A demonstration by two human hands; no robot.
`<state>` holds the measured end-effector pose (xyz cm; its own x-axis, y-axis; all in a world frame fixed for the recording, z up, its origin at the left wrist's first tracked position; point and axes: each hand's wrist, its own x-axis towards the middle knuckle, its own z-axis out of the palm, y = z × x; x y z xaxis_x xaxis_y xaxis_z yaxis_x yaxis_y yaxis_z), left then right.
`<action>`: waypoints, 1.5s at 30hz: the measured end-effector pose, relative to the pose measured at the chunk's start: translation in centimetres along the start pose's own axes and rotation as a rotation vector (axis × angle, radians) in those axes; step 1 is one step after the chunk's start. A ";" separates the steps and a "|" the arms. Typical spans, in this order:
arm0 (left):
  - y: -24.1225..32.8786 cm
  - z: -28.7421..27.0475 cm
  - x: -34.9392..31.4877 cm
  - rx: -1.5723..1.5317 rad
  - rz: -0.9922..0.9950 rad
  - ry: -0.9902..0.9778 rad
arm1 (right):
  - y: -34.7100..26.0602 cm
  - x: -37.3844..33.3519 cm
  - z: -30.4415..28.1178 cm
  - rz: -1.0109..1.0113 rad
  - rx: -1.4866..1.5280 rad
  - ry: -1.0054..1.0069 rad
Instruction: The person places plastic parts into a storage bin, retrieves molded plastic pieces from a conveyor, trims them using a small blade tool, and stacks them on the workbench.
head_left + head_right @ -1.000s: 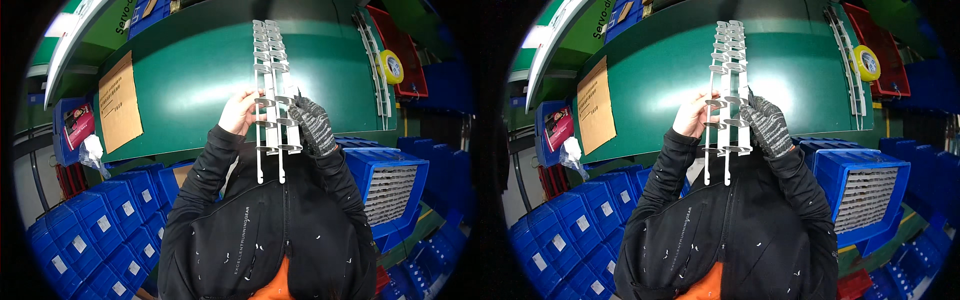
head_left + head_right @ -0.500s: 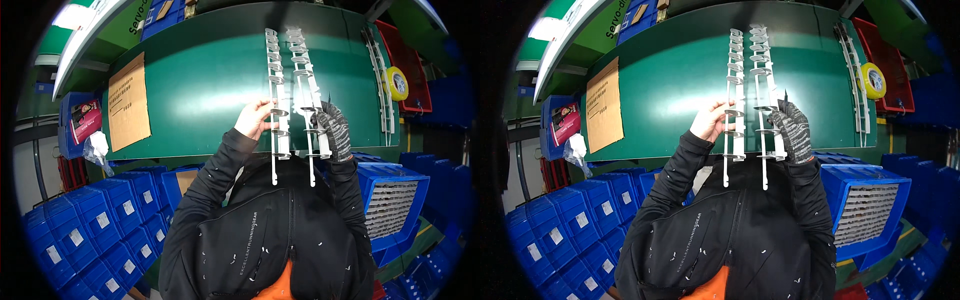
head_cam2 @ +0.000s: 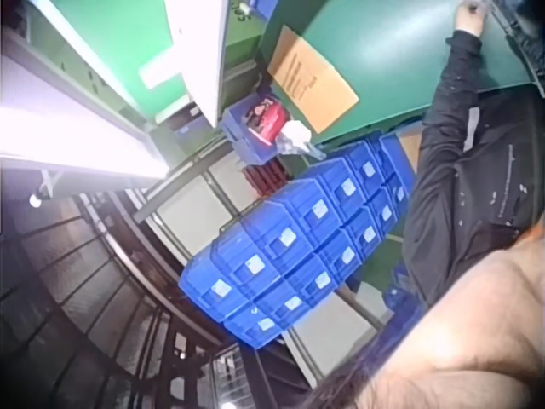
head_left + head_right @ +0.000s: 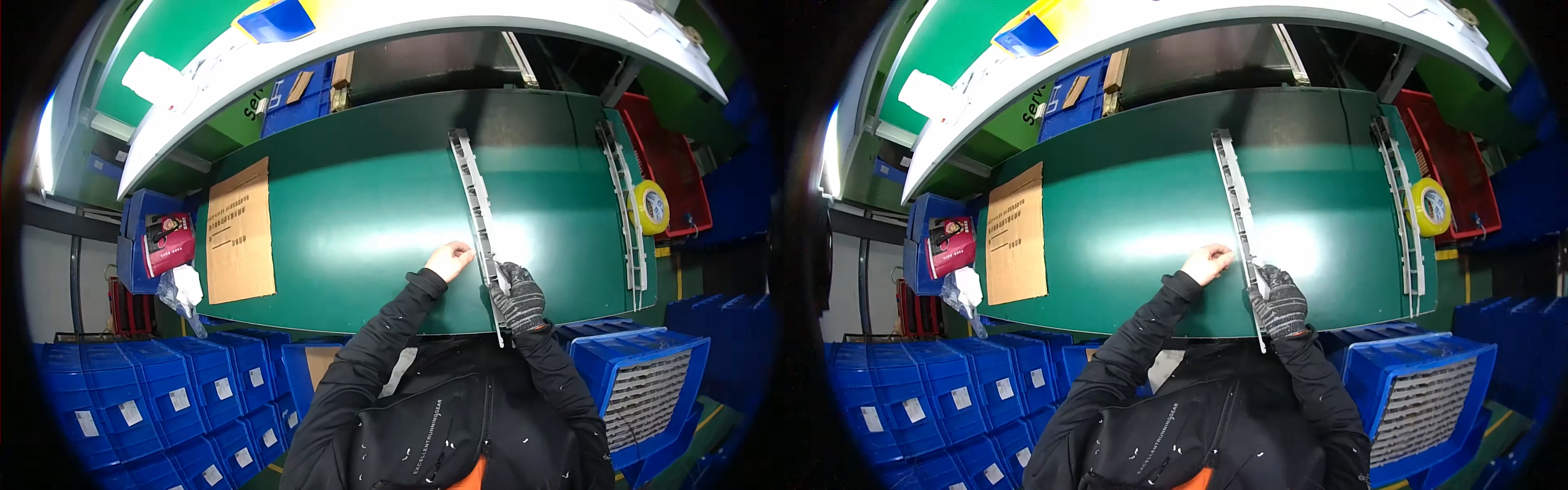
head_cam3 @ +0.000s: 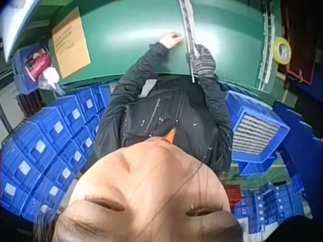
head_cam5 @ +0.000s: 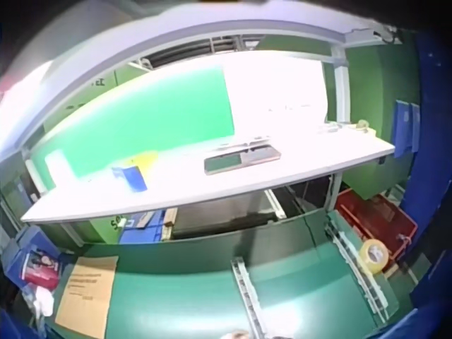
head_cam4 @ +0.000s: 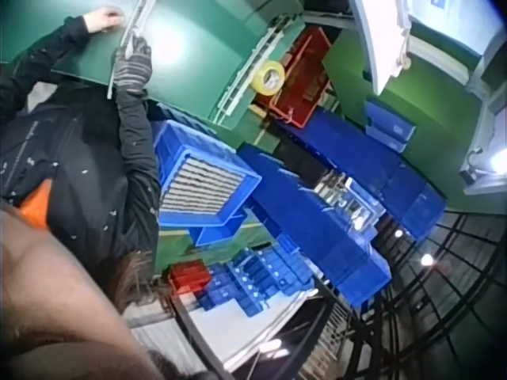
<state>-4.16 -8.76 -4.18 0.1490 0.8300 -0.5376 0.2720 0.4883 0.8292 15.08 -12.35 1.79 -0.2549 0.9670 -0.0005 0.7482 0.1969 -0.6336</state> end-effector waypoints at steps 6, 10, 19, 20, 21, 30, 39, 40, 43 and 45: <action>5.3 2.5 5.3 0.158 0.184 0.260 | 1.9 2.3 -0.8 0.028 -0.110 -0.022; 10.2 5.0 8.4 0.148 0.164 0.255 | 1.8 3.7 -7.5 -0.079 -0.192 0.196; 18.7 19.8 21.2 0.382 0.340 0.101 | 12.5 -1.1 -10.8 0.101 0.252 -0.296; 19.0 21.3 22.3 0.369 0.358 0.083 | 14.0 -1.3 -10.6 0.263 0.417 -0.227; 20.4 23.3 22.5 0.399 0.352 0.092 | 15.7 -1.4 -10.2 0.433 0.584 -0.153; 23.6 32.7 25.6 0.344 0.415 0.142 | 19.5 -1.6 -9.6 0.670 1.011 0.022; 22.2 21.7 26.9 0.238 0.383 0.424 | 18.6 -0.9 -8.8 0.743 0.900 0.037; 21.9 18.5 27.5 0.237 0.408 0.538 | 18.3 -0.2 -9.2 0.819 0.912 0.000; 18.5 6.6 29.4 0.546 0.443 0.842 | 18.0 0.5 -8.0 0.919 1.118 0.061; 16.6 0.5 28.1 0.884 0.179 0.835 | 18.1 1.3 -7.7 0.948 1.100 0.038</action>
<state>5.05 22.53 -5.60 -0.3155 0.9430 0.1056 0.9092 0.2685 0.3181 33.04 -6.25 -3.73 0.0875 0.6675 -0.7394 -0.2206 -0.7108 -0.6679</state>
